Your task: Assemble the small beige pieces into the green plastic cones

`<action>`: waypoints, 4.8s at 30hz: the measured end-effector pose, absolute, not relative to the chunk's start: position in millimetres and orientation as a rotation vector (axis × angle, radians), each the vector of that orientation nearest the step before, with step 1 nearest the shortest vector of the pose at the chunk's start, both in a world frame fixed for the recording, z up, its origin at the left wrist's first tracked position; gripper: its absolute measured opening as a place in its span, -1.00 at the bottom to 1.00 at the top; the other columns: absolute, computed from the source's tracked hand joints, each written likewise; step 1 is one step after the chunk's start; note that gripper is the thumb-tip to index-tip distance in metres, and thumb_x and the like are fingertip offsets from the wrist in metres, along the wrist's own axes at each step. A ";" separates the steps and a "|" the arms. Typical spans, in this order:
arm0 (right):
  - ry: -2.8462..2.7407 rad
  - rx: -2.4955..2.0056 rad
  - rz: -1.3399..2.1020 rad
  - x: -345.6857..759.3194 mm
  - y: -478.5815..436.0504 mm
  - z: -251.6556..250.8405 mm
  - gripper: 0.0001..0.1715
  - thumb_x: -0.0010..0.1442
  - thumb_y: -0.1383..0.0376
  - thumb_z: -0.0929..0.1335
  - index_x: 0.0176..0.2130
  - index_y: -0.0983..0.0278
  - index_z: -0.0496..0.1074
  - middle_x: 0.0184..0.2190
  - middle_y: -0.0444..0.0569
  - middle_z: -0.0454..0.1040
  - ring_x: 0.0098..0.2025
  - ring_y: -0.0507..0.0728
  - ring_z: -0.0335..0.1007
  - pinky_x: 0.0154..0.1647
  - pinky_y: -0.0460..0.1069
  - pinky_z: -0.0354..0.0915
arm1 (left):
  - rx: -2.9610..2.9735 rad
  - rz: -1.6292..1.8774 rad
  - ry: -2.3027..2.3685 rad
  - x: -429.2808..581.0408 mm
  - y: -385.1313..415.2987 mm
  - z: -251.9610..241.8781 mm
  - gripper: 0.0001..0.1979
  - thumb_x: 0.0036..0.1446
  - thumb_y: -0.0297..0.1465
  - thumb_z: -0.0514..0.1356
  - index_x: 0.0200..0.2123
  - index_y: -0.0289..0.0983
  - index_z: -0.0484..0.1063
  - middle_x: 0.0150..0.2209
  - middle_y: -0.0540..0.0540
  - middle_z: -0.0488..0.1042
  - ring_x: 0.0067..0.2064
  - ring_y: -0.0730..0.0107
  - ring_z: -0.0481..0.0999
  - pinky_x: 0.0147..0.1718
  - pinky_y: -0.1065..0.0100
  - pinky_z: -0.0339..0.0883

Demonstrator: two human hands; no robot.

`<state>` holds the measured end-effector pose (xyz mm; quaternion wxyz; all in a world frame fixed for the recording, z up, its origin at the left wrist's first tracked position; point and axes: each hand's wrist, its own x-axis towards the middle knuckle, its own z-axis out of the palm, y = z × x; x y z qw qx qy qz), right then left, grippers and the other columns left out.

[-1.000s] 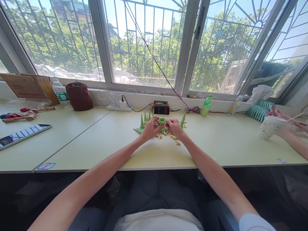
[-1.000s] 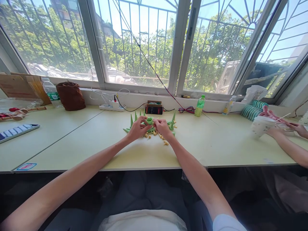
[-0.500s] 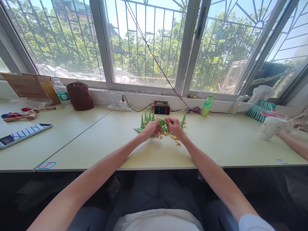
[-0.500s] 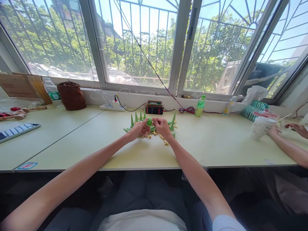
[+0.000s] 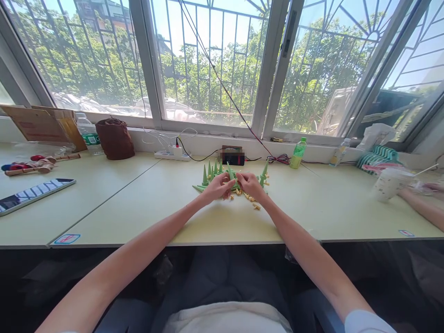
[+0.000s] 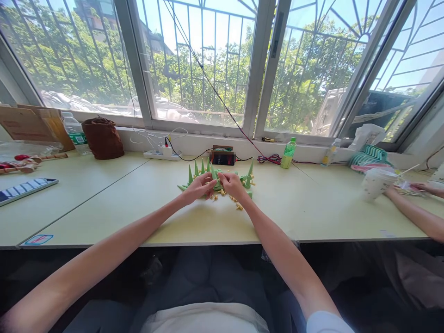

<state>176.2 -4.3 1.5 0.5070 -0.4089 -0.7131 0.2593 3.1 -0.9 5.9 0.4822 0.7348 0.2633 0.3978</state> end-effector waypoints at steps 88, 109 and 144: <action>-2.020 -0.996 0.109 168.7 -22.5 3.5 -0.51 0.20 0.10 0.28 -0.62 0.27 0.08 -0.67 -0.22 0.03 -0.56 -0.04 -0.10 -0.51 -0.08 -0.05 | 1.725 0.737 0.606 -7.4 7.0 4.0 -0.59 0.10 -0.04 0.22 -0.37 -0.31 0.32 -0.71 0.10 0.21 -0.69 0.60 0.21 -0.71 0.52 0.04; -2.302 -1.229 0.454 176.4 -13.5 2.4 -0.89 0.03 0.38 0.38 -0.39 0.34 0.55 -0.62 -0.15 0.39 -0.56 -0.03 0.19 -0.50 -0.11 0.09 | 2.039 1.234 0.929 -1.7 3.3 11.5 -0.74 0.12 -0.19 0.16 -0.36 -0.26 0.23 -0.30 -0.01 0.45 -0.70 0.67 0.28 -0.74 0.51 0.07; -1.885 -1.351 0.267 188.6 -1.9 3.0 -0.89 0.21 0.29 0.28 -0.35 0.26 0.35 -0.56 -0.11 0.49 -0.54 0.05 0.36 -0.36 -0.06 0.21 | 2.184 0.942 0.880 2.4 -6.1 7.0 -0.75 0.06 -0.23 0.22 -0.38 -0.25 0.24 -0.41 0.02 0.41 -0.67 0.60 0.32 -0.75 0.52 0.07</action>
